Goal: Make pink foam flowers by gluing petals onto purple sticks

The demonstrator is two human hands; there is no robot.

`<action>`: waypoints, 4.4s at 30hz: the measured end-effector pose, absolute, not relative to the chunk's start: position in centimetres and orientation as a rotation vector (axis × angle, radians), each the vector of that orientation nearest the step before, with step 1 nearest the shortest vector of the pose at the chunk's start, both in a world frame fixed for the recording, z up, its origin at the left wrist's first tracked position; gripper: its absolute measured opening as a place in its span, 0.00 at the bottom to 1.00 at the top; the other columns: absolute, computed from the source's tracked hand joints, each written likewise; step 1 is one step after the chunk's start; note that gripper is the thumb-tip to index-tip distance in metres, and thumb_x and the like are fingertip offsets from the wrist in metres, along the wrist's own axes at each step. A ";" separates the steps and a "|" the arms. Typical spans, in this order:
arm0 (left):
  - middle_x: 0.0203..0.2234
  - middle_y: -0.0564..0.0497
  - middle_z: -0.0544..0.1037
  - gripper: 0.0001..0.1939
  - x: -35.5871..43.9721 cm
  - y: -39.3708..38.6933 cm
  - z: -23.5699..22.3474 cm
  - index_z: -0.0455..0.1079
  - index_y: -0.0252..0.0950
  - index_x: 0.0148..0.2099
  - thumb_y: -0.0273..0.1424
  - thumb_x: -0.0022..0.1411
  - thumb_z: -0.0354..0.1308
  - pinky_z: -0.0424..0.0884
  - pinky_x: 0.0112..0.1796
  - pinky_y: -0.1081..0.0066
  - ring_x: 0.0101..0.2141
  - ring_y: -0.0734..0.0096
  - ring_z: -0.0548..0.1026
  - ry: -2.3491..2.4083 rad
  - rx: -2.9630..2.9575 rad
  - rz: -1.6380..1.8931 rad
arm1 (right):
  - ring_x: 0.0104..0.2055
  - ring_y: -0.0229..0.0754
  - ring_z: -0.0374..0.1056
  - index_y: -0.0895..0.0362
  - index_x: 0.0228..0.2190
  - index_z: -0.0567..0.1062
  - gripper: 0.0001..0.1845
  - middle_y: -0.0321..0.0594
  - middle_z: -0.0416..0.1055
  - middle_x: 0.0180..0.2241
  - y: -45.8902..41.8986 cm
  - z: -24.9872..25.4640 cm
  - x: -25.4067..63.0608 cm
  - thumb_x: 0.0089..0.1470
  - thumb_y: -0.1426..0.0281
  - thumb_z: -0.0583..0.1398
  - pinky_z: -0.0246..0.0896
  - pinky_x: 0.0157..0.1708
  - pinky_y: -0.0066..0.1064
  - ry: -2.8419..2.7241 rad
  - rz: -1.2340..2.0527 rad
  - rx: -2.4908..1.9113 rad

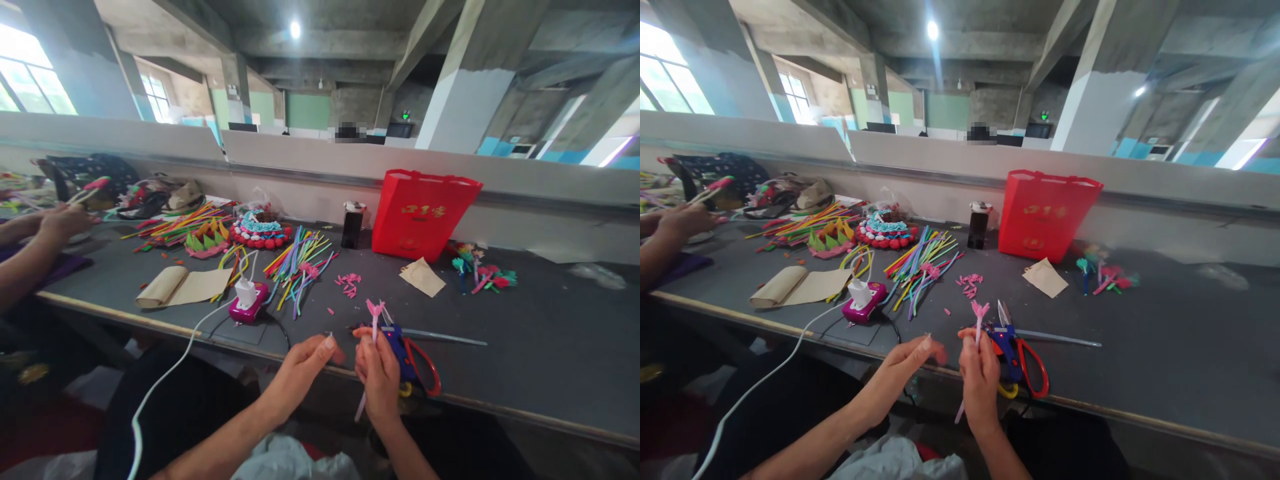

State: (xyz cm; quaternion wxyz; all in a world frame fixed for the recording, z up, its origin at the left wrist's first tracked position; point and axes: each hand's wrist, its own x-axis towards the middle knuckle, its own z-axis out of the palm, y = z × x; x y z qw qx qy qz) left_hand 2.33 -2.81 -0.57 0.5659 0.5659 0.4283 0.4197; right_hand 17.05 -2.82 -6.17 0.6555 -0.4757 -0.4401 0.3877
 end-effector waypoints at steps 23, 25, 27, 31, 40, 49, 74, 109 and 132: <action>0.24 0.53 0.71 0.10 5.3 0.0 -1.0 0.76 0.34 0.32 0.37 0.53 0.67 0.66 0.26 0.74 0.24 0.74 0.67 0.751 0.928 1.005 | 0.19 0.34 0.56 0.56 0.28 0.71 0.21 0.30 0.59 0.18 -2.7 -4.9 16.6 0.64 0.57 0.49 0.53 0.20 0.26 -1.307 0.817 -1.172; 0.24 0.54 0.71 0.10 5.4 0.3 -0.8 0.75 0.34 0.30 0.35 0.51 0.68 0.66 0.27 0.75 0.25 0.75 0.67 0.750 0.877 1.005 | 0.20 0.35 0.59 0.56 0.32 0.73 0.20 0.31 0.62 0.19 -2.9 -4.5 17.0 0.64 0.58 0.49 0.56 0.21 0.26 -1.375 0.848 -1.191; 0.25 0.54 0.72 0.09 5.2 0.9 -0.7 0.74 0.34 0.30 0.34 0.51 0.68 0.66 0.31 0.76 0.27 0.76 0.68 0.770 0.867 1.053 | 0.26 0.37 0.65 0.55 0.37 0.73 0.15 0.34 0.68 0.25 -3.4 -4.5 17.9 0.63 0.59 0.53 0.61 0.26 0.27 -1.464 0.786 -1.248; 0.29 0.53 0.73 0.08 4.3 2.6 -0.6 0.72 0.35 0.32 0.35 0.57 0.64 0.66 0.38 0.76 0.32 0.75 0.70 0.763 0.901 1.156 | 0.42 0.48 0.69 0.54 0.48 0.70 0.17 0.45 0.73 0.41 -4.8 -6.6 20.8 0.58 0.63 0.58 0.65 0.43 0.39 -1.531 0.117 -1.470; 0.28 0.53 0.73 0.11 3.8 6.1 0.2 0.68 0.35 0.33 0.37 0.58 0.63 0.65 0.31 0.75 0.26 0.77 0.70 0.742 0.939 1.088 | 0.47 0.58 0.67 0.53 0.52 0.70 0.24 0.54 0.67 0.48 -5.6 -13.2 25.6 0.56 0.56 0.59 0.63 0.44 0.50 -1.712 -0.533 -1.689; 0.27 0.55 0.72 0.12 6.1 11.8 0.3 0.66 0.36 0.32 0.37 0.57 0.63 0.63 0.28 0.75 0.24 0.78 0.68 0.671 0.985 1.078 | 0.48 0.55 0.67 0.48 0.51 0.72 0.19 0.49 0.65 0.50 -1.7 -12.5 28.3 0.61 0.59 0.53 0.65 0.43 0.48 -1.741 -0.445 -1.793; 0.23 0.58 0.68 0.15 7.4 18.2 -3.3 0.62 0.37 0.36 0.36 0.56 0.65 0.54 0.17 0.79 0.18 0.83 0.61 0.603 0.759 1.089 | 0.37 0.43 0.74 0.50 0.41 0.75 0.13 0.39 0.77 0.36 10.4 -4.1 31.4 0.59 0.60 0.55 0.68 0.37 0.33 -1.626 0.231 -1.852; 0.17 0.60 0.65 0.12 6.9 17.4 -2.2 0.65 0.34 0.37 0.38 0.60 0.62 0.44 0.15 0.79 0.13 0.86 0.52 0.550 0.744 1.078 | 0.22 0.28 0.56 0.56 0.36 0.73 0.13 0.31 0.61 0.25 9.5 -3.2 29.3 0.49 0.67 0.67 0.55 0.18 0.19 -0.362 1.648 -0.752; 0.17 0.59 0.68 0.11 6.8 18.2 -3.3 0.63 0.37 0.36 0.38 0.63 0.59 0.46 0.12 0.79 0.09 0.85 0.54 0.539 0.645 1.081 | 0.43 0.48 0.75 0.51 0.54 0.65 0.24 0.45 0.77 0.44 14.8 -4.8 26.3 0.59 0.56 0.59 0.72 0.42 0.36 -1.223 0.900 -1.136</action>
